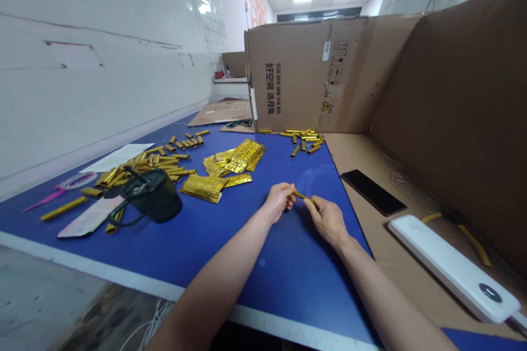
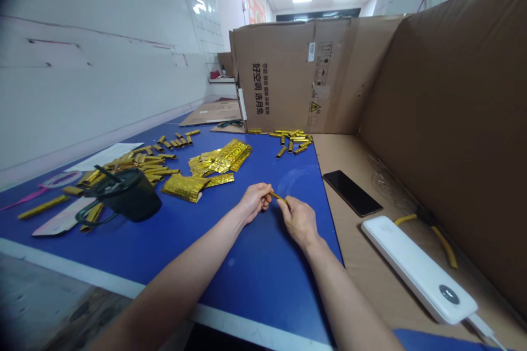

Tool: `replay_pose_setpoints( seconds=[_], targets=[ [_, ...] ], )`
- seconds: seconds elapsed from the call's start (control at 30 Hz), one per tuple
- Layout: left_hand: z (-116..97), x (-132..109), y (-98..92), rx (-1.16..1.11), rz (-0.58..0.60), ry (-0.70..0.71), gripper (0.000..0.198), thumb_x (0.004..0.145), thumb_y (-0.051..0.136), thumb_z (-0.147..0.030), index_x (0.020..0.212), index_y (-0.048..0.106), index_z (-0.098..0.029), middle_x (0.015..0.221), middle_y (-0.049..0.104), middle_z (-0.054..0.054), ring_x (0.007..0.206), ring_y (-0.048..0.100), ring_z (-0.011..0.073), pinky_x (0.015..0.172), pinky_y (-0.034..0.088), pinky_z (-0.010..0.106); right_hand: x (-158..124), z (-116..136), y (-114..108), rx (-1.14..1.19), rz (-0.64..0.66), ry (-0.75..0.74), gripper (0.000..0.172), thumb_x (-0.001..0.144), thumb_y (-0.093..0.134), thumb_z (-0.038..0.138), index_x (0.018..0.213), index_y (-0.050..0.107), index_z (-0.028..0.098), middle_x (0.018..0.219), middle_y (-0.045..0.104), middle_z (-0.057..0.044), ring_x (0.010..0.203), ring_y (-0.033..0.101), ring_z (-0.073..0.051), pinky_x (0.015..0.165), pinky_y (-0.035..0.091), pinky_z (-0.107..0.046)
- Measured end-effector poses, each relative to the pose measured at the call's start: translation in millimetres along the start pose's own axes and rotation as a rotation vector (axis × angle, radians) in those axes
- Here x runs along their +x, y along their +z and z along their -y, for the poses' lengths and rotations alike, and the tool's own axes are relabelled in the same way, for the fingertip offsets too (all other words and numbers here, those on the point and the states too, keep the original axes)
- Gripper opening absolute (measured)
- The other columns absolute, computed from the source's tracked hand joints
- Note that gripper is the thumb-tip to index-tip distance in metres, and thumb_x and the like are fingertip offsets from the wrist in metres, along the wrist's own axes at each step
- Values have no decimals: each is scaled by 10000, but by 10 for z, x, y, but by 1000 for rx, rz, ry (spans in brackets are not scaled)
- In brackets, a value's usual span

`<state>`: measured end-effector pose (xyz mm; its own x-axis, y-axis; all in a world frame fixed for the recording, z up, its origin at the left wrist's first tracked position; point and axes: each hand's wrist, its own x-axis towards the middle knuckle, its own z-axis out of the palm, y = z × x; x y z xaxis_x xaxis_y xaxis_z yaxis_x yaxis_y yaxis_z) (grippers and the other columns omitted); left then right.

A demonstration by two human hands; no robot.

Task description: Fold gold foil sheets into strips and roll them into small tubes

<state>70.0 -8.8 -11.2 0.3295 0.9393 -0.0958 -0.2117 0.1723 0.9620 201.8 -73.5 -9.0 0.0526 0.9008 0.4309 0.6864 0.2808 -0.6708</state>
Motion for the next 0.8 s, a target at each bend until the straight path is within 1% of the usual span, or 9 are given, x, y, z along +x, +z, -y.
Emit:
replay_pose_setpoints(
  seconds=[0.07,0.13,0.2,0.27,0.37,0.5,0.57,0.7,0.8],
  targets=[
    [-22,0,1,9,-21,28,158,691,545,-284,687,482,-139,434,471,-37,330,382,49,357,256,169,-5,30,-8,21,39,23,355,782,396,444,536,433,190,471,406,35,453,338,-93,467,237,-225],
    [-55,-5,2,19,-33,68,122,674,558,-233,717,490,-141,454,494,-35,351,405,50,373,274,166,2,50,-3,167,104,113,388,798,345,471,553,447,188,460,415,35,439,353,-93,449,253,-217],
    [-85,-13,5,27,-36,120,131,662,570,-209,748,498,-142,474,510,-34,374,424,52,394,299,167,16,50,18,326,155,223,421,804,305,492,554,448,184,427,397,42,396,329,-87,411,245,-213],
    [-97,-26,19,8,-34,162,169,655,583,-217,783,504,-141,499,522,-32,394,440,56,414,321,174,25,28,50,415,161,280,417,792,321,498,544,435,183,403,362,55,366,282,-76,382,219,-211],
    [-66,-57,73,-99,-15,138,237,617,631,-243,788,509,-131,539,528,-27,426,454,58,436,338,184,19,-11,95,406,90,216,382,775,380,475,532,413,181,424,352,57,390,274,-71,389,215,-207],
    [7,-107,180,-246,109,-10,276,541,703,-261,655,503,-111,537,507,-22,446,447,48,458,335,189,-10,-1,107,333,9,124,366,792,378,441,539,407,178,463,358,50,441,304,-79,428,248,-206],
    [24,-122,220,-272,138,-43,297,520,717,-279,619,494,-110,528,501,-20,453,448,50,468,335,194,-21,26,98,360,36,128,360,795,378,438,553,419,175,470,361,49,447,308,-79,428,252,-204],
    [20,-122,234,-258,105,-47,318,486,737,-282,595,488,-117,485,486,-28,418,433,56,439,309,199,-27,51,94,428,121,158,354,792,385,448,596,460,163,462,361,53,429,295,-75,406,235,-202],
    [12,-101,197,-252,76,-35,308,513,724,-308,586,495,-115,469,479,-27,392,407,47,415,282,194,-32,45,105,418,107,141,364,797,378,438,572,453,162,455,360,51,426,294,-73,410,237,-202]
  ],
)
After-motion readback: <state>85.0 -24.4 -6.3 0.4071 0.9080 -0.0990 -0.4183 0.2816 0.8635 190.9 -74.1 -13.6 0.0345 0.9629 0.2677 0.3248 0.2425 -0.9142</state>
